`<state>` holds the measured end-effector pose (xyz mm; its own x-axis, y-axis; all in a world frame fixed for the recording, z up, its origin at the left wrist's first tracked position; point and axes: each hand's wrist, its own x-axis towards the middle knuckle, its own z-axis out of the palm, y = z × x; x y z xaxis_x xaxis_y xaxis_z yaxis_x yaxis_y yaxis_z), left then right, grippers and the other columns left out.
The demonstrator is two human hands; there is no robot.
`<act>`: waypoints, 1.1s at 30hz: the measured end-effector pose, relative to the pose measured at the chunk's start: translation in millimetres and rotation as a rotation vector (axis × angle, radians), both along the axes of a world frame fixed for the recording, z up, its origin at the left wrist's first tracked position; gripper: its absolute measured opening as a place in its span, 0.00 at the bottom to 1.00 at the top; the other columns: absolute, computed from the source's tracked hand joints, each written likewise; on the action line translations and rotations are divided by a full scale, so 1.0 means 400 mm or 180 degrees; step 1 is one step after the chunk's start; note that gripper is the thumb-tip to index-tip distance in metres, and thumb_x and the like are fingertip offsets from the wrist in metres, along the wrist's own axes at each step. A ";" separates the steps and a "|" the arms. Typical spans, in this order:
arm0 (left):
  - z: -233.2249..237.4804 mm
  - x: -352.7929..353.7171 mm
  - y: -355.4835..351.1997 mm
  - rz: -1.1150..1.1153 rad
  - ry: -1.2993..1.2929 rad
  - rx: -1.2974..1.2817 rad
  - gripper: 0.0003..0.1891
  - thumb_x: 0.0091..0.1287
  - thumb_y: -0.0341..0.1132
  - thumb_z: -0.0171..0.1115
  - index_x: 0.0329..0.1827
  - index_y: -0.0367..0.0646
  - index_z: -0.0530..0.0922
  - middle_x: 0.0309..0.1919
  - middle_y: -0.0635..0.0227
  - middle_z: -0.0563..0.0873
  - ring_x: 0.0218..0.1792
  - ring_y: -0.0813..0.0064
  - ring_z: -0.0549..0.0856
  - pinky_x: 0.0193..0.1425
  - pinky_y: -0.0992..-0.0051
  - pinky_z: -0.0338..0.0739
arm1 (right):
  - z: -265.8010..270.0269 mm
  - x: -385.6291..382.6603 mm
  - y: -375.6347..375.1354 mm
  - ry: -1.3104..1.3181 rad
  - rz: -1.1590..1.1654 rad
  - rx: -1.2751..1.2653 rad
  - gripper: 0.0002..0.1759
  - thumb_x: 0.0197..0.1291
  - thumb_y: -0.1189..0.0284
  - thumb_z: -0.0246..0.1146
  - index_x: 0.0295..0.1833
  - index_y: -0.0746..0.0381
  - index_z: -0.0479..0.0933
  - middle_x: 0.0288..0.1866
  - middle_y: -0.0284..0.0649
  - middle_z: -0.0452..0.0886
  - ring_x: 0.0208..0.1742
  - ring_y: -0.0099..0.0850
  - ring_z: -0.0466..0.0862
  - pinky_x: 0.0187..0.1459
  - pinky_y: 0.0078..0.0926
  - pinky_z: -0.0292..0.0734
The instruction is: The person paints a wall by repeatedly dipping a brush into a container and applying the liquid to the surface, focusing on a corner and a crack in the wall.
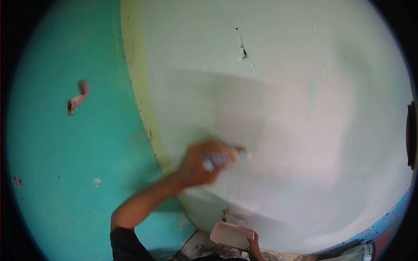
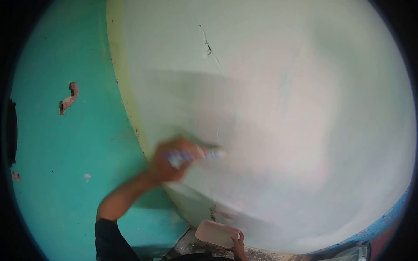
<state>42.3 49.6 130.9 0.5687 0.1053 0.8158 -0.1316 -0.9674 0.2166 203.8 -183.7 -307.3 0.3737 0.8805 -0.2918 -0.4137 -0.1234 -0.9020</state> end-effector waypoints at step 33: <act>-0.138 -0.138 0.090 0.0023 0.0470 -0.1121 0.13 0.63 0.16 0.60 0.45 0.43 0.82 0.45 0.64 0.88 0.45 0.73 0.87 0.41 0.74 0.84 | 0.087 -0.018 -0.028 0.0248 -0.0102 -0.0201 0.35 0.71 0.62 0.52 0.78 0.47 0.46 0.72 0.51 0.62 0.66 0.50 0.74 0.48 0.55 0.85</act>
<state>-12.9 85.6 75.9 0.6758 0.3690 0.6381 -0.0677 -0.8310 0.5522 196.4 -194.8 -272.7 0.3753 0.8474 -0.3755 -0.4868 -0.1645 -0.8579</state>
